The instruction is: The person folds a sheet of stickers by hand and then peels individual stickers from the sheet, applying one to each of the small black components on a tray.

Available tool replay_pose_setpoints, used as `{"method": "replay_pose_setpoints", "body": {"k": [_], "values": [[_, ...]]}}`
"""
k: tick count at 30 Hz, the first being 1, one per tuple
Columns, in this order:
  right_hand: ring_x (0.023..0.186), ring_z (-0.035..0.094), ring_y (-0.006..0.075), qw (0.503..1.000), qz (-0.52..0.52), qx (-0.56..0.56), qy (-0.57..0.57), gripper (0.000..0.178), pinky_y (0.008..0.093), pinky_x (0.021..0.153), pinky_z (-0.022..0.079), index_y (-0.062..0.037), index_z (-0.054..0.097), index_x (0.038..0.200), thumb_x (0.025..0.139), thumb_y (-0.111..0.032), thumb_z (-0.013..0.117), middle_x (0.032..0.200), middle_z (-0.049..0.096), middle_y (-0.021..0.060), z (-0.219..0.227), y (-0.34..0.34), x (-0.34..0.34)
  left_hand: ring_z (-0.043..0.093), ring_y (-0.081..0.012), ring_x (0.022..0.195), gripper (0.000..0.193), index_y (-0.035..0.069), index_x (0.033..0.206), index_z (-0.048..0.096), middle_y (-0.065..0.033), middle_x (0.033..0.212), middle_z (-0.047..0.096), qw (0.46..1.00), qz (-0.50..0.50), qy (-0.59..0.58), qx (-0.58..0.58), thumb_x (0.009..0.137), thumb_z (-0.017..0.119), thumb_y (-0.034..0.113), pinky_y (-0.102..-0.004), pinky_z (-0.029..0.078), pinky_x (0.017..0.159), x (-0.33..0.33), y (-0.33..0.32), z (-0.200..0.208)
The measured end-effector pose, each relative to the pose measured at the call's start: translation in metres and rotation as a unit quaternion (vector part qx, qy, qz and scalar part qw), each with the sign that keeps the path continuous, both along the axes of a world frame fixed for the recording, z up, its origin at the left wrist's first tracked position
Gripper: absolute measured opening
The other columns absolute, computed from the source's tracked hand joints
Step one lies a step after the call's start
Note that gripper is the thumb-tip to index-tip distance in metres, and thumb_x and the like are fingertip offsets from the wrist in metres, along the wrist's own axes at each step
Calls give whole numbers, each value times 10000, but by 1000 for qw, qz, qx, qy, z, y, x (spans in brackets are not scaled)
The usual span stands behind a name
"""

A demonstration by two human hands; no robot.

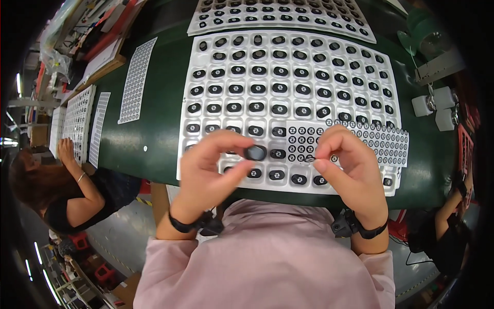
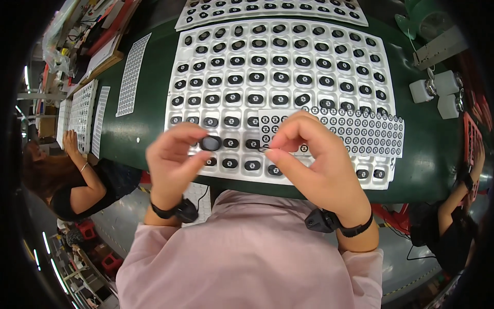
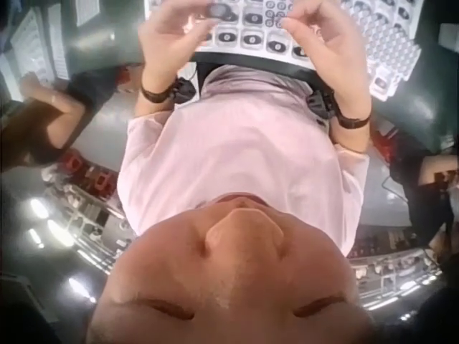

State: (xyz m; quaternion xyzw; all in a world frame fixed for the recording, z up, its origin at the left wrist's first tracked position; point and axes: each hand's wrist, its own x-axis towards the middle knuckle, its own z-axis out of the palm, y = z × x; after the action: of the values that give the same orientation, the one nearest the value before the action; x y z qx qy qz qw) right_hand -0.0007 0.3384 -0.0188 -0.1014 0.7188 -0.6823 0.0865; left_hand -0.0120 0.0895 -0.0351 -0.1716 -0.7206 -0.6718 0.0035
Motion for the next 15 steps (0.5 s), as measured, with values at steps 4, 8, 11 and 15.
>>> {"method": "replay_pose_setpoints", "body": {"k": [4,8,11,15], "values": [[864,496,126,998,37,-32,-44,73,263,802,403,-19,549,880,847,11,606,920,521,41,5,-7,-5,633,-160,815,295,-18,1012,647,-107,947,663,998,-42,39,-33,734,731,-68,-265,507,744,6,25,-13],[870,496,118,995,58,-40,-76,55,258,795,409,-14,553,890,868,-5,603,942,527,45,1,-7,-5,638,-164,779,278,-13,990,658,-106,911,667,999,-27,41,-8,728,743,-50,-264,511,707,8,33,-13],[871,497,112,993,65,-36,-89,49,256,787,412,-12,555,892,876,-15,602,952,535,46,1,-7,-6,641,-164,775,276,-14,988,659,-104,897,671,998,-34,46,-10,727,743,-53,-264,512,698,7,35,-10],[864,506,105,992,75,-17,-101,44,254,772,418,-11,559,889,881,-25,600,946,555,44,5,-7,-7,647,-168,766,275,-15,983,661,-105,884,676,998,-35,60,-12,724,745,-52,-264,514,683,6,37,-10]]}}
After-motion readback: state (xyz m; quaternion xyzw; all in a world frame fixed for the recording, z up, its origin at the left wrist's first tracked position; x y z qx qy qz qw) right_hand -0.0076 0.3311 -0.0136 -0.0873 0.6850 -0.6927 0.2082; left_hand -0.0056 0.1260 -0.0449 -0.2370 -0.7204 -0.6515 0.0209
